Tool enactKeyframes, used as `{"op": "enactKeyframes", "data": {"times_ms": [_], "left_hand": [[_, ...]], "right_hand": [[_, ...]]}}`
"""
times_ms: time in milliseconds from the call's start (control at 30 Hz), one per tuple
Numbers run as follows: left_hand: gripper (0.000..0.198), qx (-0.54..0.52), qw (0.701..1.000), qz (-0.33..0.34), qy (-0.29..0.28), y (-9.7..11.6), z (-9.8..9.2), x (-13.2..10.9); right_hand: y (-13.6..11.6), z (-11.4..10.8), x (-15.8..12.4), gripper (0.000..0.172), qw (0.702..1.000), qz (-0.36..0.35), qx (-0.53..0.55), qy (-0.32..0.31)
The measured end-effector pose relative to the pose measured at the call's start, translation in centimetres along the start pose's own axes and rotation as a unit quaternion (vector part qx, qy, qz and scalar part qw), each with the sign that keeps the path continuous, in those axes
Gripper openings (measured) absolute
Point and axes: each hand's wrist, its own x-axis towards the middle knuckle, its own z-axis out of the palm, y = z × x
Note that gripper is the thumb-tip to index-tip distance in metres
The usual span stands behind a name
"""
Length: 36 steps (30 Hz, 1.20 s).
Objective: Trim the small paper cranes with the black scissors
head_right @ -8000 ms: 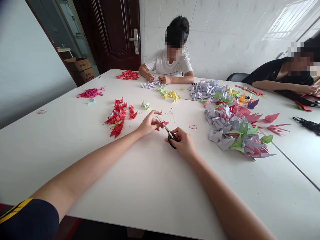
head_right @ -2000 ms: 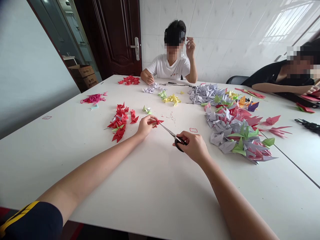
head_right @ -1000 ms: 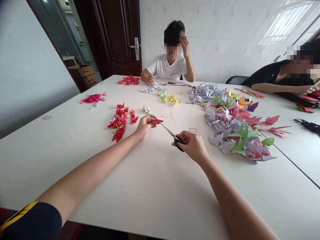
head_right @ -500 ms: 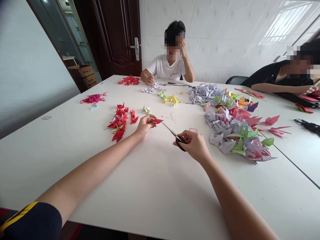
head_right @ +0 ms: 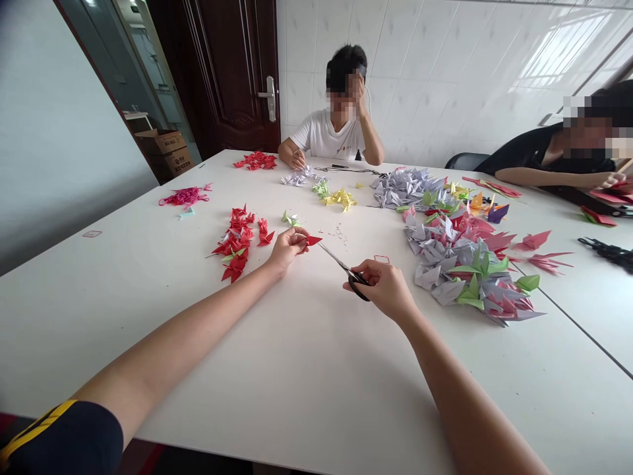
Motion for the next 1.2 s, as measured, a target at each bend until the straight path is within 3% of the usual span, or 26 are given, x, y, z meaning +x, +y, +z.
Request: {"op": "enactKeyframes", "data": {"times_ms": [167, 367, 533, 667, 833, 1033, 1133, 1200], "left_hand": [[0.013, 0.041, 0.998, 0.006, -0.041, 0.0, -0.1, 0.0], [0.019, 0.020, 0.998, -0.018, -0.065, 0.0, -0.4, 0.1], [0.031, 0.056, 0.997, -0.038, -0.045, -0.1, -0.4, 0.1], [0.029, 0.075, 0.997, -0.031, -0.002, -0.6, -0.3, 0.1], [0.024, 0.103, 0.994, -0.028, 0.002, -0.9, -0.2, 0.1], [0.020, 0.078, 0.995, -0.057, 0.015, -0.4, -0.1, -0.2], [0.018, 0.070, 0.996, -0.059, 0.018, -0.3, -0.1, -0.2], [0.016, 0.077, 0.995, -0.056, 0.017, -0.4, -0.1, -0.1]], "right_hand": [[0.1, 0.3, 0.0, 0.042, 0.999, 0.021, 0.016, -0.024], [1.0, 0.5, 0.5, 0.044, 0.996, 0.050, 0.060, -0.031], [1.4, 0.3, 0.5, 0.051, 0.995, 0.078, 0.063, -0.004], [1.3, -0.1, 1.1, 0.053, 0.995, 0.075, 0.055, 0.021], [0.2, -1.2, 6.0, 0.051, 0.996, 0.077, 0.018, 0.037], [-1.3, -1.4, 14.5, 0.042, 0.980, 0.081, -0.067, 0.169], [-1.2, -0.1, 15.4, 0.044, 0.974, 0.093, -0.063, 0.196], [-1.0, 1.1, 14.8, 0.046, 0.979, 0.084, -0.042, 0.179]]}}
